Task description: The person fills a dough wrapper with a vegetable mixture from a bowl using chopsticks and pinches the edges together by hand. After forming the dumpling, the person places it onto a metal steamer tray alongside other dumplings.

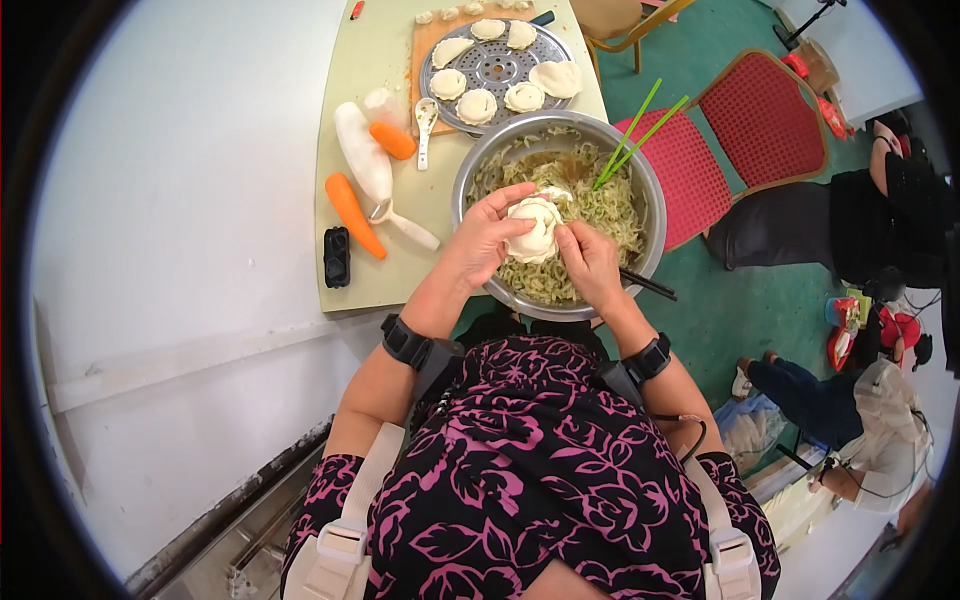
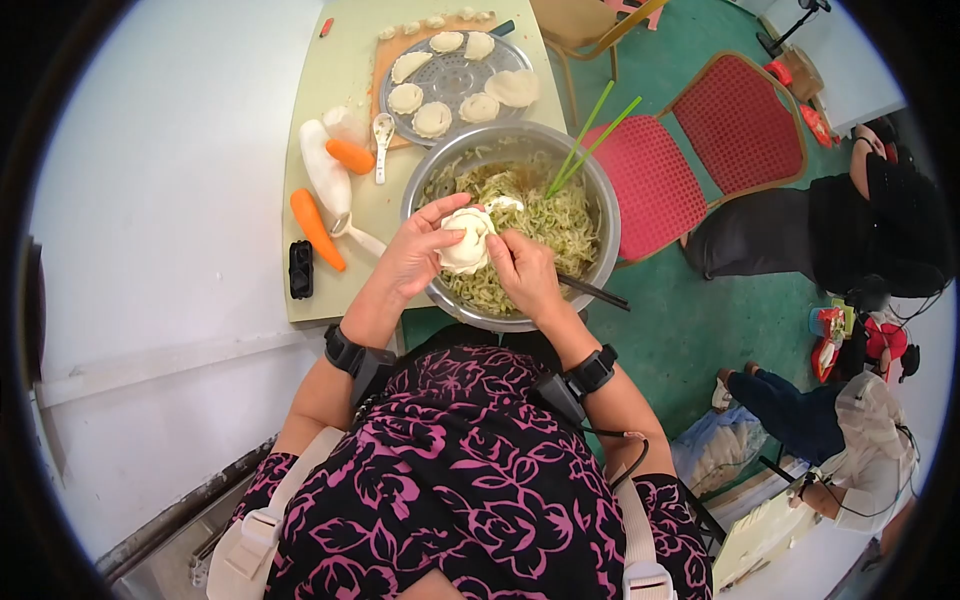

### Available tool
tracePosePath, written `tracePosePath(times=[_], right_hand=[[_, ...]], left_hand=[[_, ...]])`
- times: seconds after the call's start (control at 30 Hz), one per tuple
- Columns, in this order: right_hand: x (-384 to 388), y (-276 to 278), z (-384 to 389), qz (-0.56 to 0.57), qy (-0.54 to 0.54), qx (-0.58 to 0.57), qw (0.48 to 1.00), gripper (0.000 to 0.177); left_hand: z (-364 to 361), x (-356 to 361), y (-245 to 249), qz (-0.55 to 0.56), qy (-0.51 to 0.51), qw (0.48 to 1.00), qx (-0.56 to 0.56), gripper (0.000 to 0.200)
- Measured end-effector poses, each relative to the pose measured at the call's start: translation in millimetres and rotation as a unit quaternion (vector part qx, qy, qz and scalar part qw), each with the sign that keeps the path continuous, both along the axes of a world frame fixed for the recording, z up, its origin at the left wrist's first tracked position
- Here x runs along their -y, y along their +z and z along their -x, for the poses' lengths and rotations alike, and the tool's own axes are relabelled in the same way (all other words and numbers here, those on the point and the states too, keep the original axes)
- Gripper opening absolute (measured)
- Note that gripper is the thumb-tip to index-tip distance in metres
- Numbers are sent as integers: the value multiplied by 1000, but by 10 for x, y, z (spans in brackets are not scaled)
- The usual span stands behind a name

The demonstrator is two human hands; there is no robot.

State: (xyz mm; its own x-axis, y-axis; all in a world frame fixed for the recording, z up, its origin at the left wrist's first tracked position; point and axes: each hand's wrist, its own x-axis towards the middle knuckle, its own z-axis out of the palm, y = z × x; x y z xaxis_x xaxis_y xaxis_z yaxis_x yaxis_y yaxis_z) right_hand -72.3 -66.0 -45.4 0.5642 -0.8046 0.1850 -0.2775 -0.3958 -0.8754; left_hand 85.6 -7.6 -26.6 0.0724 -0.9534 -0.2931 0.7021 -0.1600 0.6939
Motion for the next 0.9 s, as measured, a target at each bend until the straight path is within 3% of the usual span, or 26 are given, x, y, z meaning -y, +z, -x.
tracePosePath(times=[0.17,0.27,0.4,0.53,0.63,0.77,0.9], right_hand=[[-43,-14,-45,-20,-13,11,1000,29],[-28,-80,-14,-79,0,10,997,29],[25,18,35,-354,-10,143,924,27],[-60,68,-229,-374,56,205,903,30],[-19,145,-229,-497,15,180,849,34],[-4,143,-240,-482,7,200,853,32],[46,126,-210,-472,47,181,862,31]], left_hand=[[2,-6,-22,14,-4,1000,13,45],[-34,-9,-69,7,-2,999,-40,45],[-47,-19,-109,8,33,997,-74,45],[24,-18,-124,35,75,996,-16,44],[99,4,-91,49,114,992,28,43],[87,-34,-118,13,118,992,-47,37],[7,-74,-161,-43,67,996,-48,29]])
